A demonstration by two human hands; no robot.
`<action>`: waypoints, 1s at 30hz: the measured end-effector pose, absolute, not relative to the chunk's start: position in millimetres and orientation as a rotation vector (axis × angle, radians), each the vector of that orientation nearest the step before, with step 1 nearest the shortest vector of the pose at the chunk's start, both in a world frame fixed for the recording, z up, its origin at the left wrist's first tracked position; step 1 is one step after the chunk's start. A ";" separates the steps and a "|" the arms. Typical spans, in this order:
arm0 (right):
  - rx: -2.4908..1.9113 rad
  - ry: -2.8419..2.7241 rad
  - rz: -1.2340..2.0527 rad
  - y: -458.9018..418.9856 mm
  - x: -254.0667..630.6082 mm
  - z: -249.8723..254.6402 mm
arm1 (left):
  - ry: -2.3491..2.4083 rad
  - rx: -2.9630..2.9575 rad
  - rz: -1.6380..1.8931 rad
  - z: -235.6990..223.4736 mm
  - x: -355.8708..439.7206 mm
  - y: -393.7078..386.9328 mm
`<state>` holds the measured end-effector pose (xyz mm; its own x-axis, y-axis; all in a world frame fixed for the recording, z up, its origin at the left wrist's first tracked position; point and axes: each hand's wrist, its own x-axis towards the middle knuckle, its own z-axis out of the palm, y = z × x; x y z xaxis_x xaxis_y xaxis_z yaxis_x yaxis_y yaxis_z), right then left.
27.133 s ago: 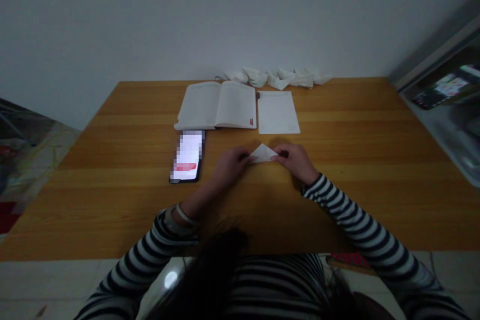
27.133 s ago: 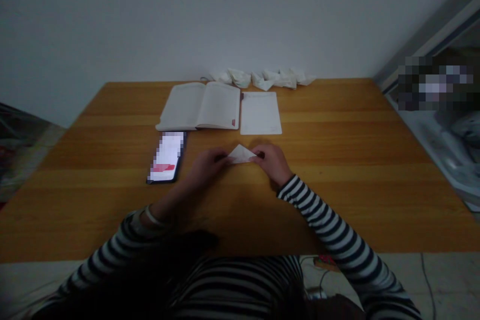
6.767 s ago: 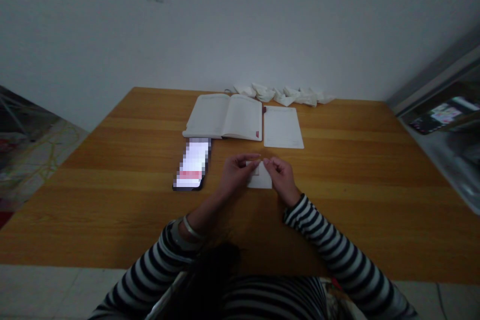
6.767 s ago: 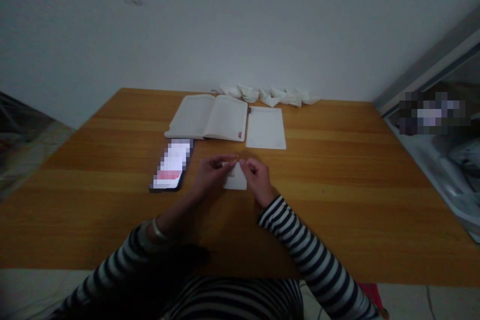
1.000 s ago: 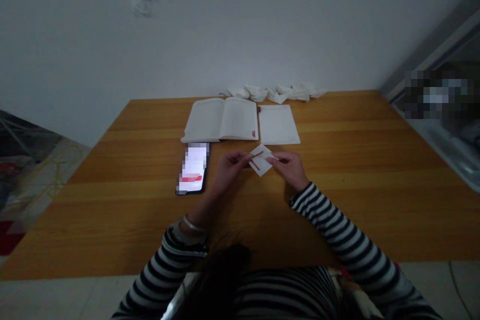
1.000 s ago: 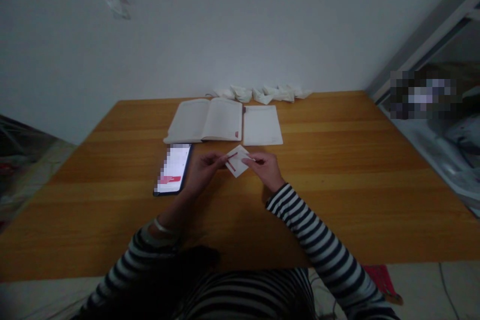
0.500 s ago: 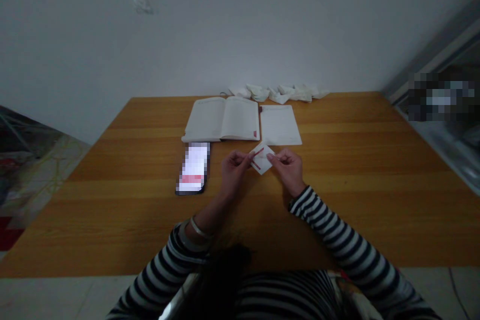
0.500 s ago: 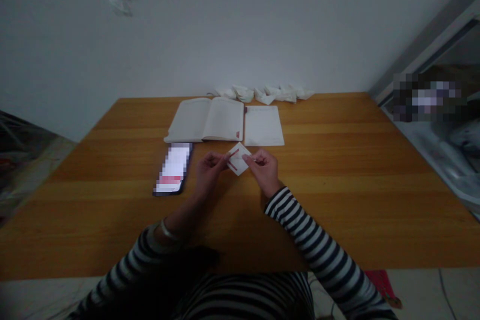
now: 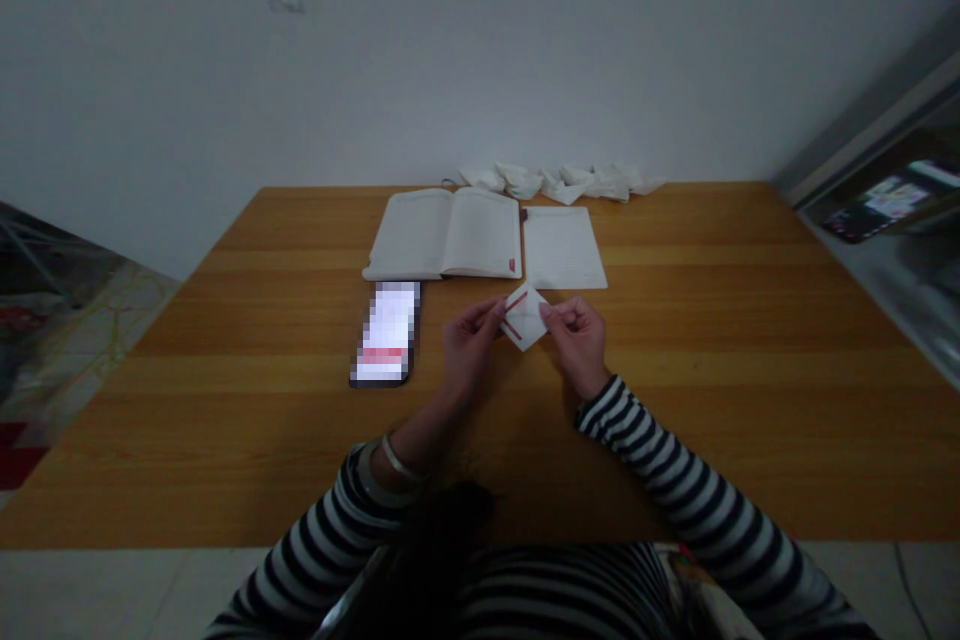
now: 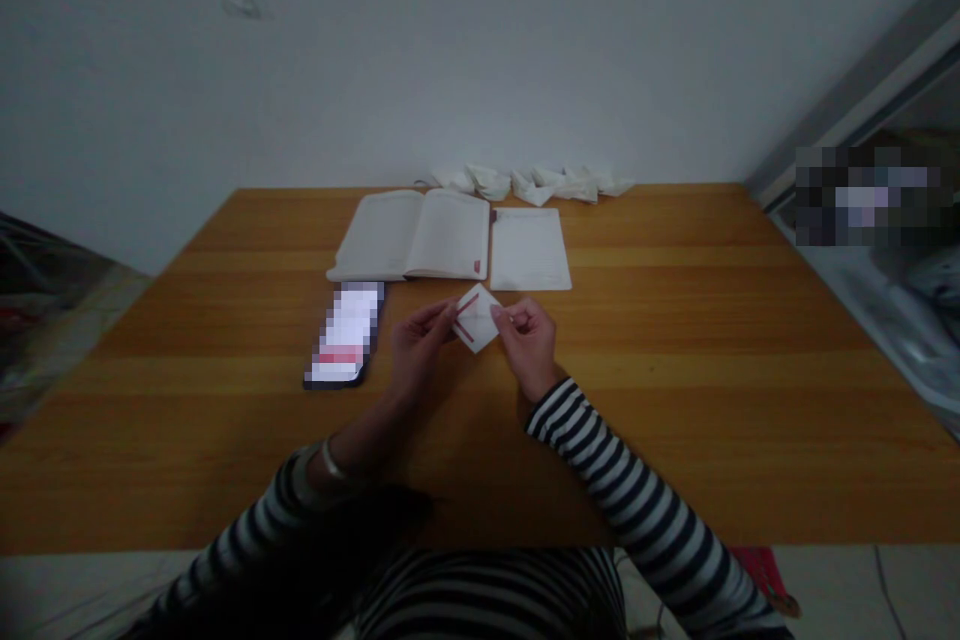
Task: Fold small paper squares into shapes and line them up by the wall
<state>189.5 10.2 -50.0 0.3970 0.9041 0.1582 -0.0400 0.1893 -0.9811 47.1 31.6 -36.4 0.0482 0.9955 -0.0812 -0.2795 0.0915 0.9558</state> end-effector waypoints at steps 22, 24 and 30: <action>-1.166 -1.030 0.871 4.5 191.3 -51.9 | 1.113 1.040 1.108 -27.1 43.0 30.7; -1.184 -1.048 0.881 4.8 191.0 -55.0 | 1.136 1.041 1.072 -26.2 41.2 32.1; -1.257 -1.081 1.029 7.6 190.1 -62.7 | 1.068 1.076 1.057 -30.6 40.9 30.1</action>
<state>190.1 7.6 -62.7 0.1976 0.9791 0.0486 -0.0002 0.0496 -0.9988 40.9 30.1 -30.6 0.1577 0.9787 -0.1316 -0.1218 0.1515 0.9809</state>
